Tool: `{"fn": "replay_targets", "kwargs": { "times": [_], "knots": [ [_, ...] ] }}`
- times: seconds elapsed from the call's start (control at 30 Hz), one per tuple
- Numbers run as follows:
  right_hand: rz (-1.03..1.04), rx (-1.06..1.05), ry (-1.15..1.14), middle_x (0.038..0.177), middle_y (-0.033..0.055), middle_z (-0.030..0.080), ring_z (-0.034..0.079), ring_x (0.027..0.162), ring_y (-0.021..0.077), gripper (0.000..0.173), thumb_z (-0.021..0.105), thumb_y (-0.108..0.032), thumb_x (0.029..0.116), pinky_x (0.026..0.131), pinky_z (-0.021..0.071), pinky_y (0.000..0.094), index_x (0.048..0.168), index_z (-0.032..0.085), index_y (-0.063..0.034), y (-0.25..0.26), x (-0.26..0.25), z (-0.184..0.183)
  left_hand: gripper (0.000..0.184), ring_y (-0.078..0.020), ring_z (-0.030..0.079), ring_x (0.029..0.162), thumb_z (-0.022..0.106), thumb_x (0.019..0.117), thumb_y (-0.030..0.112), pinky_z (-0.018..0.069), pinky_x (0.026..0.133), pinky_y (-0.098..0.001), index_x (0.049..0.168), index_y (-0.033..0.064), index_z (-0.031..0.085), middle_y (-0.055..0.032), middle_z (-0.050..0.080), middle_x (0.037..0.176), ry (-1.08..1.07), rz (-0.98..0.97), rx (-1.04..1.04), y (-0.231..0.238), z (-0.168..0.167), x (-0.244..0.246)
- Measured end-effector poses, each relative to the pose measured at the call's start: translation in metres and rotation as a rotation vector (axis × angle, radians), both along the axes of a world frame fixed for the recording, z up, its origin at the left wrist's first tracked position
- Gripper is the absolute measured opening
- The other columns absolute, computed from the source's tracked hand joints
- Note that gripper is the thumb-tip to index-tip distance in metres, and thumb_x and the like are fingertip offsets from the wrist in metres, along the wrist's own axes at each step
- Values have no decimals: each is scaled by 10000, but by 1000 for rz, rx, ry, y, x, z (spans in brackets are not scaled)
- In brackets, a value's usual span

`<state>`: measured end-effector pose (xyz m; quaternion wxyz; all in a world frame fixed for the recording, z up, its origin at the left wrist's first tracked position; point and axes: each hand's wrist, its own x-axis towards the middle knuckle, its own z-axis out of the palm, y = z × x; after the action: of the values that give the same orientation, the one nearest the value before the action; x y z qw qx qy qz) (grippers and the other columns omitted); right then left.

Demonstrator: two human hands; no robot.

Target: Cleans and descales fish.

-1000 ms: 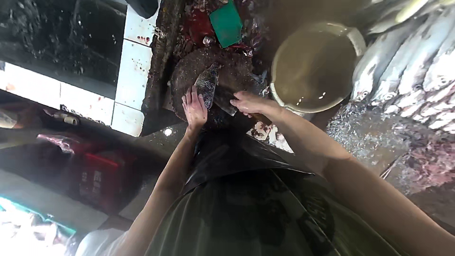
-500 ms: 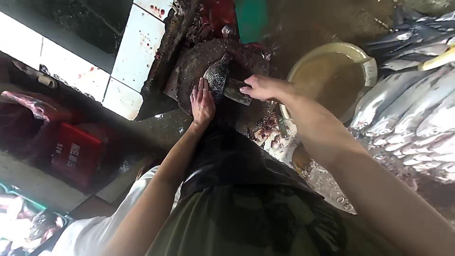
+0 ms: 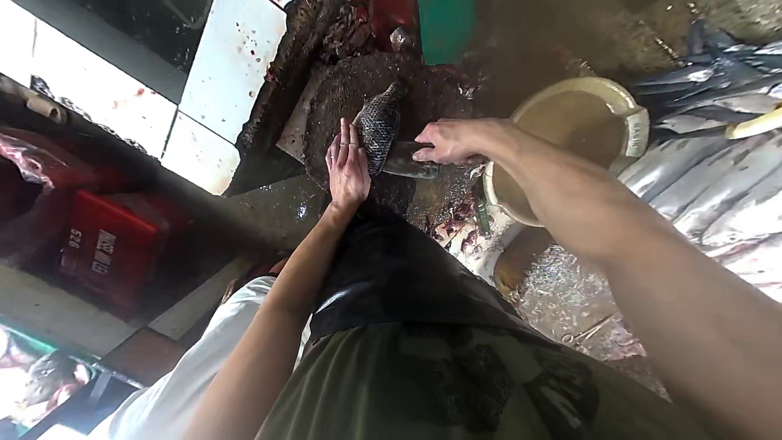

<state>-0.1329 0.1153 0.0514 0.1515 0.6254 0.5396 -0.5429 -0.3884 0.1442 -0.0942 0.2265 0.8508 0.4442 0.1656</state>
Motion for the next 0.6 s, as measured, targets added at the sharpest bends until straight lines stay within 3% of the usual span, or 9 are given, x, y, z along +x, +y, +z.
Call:
{"fn": "replay_targets", "kwargs": {
  "times": [0.07,0.13,0.2,0.37,0.5,0.6],
  "knots": [
    [-31,13,14,736,125,601,585,535,242,441,467,-470,1085,497,513,411,1099,634,-61,7,8,-40,509,-258,377,1505,303,1098,242,270,1236,-477,1561,77,437,-69,373,1654,-28,-5,-15,1,1,0],
    [-46,36,35,724,125,601,585,518,245,422,491,-458,1079,482,514,415,1060,638,-63,1,1,-49,502,-268,388,1497,310,1095,226,276,1232,-478,1549,64,451,-79,388,1645,-50,-4,-11,1,1,0],
    [-16,26,60,726,124,602,591,517,241,402,511,-445,1074,480,520,411,1036,635,-64,-11,-6,-44,504,-273,388,1496,303,1095,229,278,1229,-481,1548,65,452,-81,389,1644,-57,-16,-8,2,2,-2],
    [-142,25,69,777,130,634,609,566,245,428,500,-461,1076,528,536,422,1193,654,-80,-33,4,-40,497,-244,384,1499,293,1109,249,258,1228,-494,1562,110,443,-28,375,1656,-31,-18,-11,4,-1,1],
    [-236,161,83,824,144,640,652,646,285,389,498,-406,1083,576,552,470,1050,635,-43,-50,-34,-42,505,-233,387,1498,273,1104,242,268,1228,-483,1552,93,455,-20,389,1649,-52,-22,0,5,0,-1],
    [-248,107,41,957,173,656,684,769,311,406,443,-399,1105,656,568,487,1178,589,-27,-60,-53,-23,519,-234,372,1506,250,1108,283,252,1231,-501,1557,119,454,0,385,1651,-15,-29,-30,7,4,0]
  ]
}}
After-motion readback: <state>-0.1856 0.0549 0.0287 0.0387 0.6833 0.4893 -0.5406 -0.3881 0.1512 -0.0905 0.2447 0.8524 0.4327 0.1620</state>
